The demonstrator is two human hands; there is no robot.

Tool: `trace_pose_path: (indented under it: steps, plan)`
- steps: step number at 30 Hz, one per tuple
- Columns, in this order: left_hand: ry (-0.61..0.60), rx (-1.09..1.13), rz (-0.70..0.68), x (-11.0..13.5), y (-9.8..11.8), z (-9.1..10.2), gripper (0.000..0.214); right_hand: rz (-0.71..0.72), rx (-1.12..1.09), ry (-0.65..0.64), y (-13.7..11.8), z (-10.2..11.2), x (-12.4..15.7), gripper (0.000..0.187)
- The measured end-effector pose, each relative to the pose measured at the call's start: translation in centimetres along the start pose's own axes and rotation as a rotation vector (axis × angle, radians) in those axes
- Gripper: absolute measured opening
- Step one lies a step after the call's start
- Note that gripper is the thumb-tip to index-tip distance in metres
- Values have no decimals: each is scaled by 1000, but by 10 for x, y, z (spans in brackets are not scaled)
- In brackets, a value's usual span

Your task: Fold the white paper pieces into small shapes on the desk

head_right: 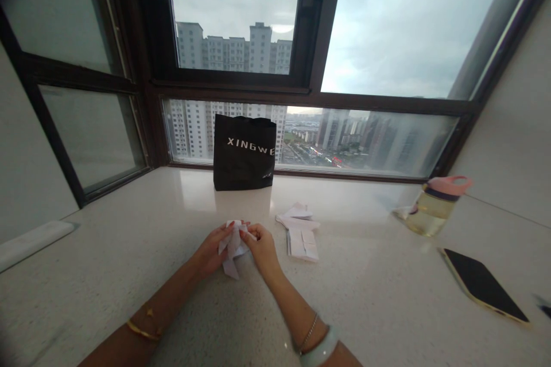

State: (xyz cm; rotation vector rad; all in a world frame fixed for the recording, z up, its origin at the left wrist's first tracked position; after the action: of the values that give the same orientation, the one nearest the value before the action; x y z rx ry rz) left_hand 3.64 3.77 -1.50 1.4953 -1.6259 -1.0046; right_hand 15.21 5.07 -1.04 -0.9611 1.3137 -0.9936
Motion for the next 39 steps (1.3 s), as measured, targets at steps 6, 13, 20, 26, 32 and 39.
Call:
trace_pose_path:
  steps: [6,13,20,26,32,39]
  plan:
    - [137,47,15,1,-4,7,26,90,34,112,-15,10,1,31]
    - [39,93,163,7,-5,-4,38,159,223,67,-27,4,9,24]
    - [-30,76,135,10,-6,-9,33,210,372,94,-20,5,8,23]
    - [-134,82,105,9,-7,-12,34,241,492,151,-22,6,10,22]
    - [-175,82,113,15,-4,-19,33,240,570,211,-25,6,14,18]
    - [129,134,16,0,8,12,20,401,513,275,-23,12,7,27]
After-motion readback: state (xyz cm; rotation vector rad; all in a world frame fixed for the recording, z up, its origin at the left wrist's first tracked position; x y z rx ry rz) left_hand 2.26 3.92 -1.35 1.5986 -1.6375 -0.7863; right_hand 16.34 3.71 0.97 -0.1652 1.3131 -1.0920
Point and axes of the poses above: each hand's wrist, its own x-axis away from the middle knuckle, its own z-axis out of the back of the hand, y = z × x, the point moved 5 cm from there along -x, towards the middle knuckle, and after that the axes turned 5 degrees about y, right-handed, at the moved point
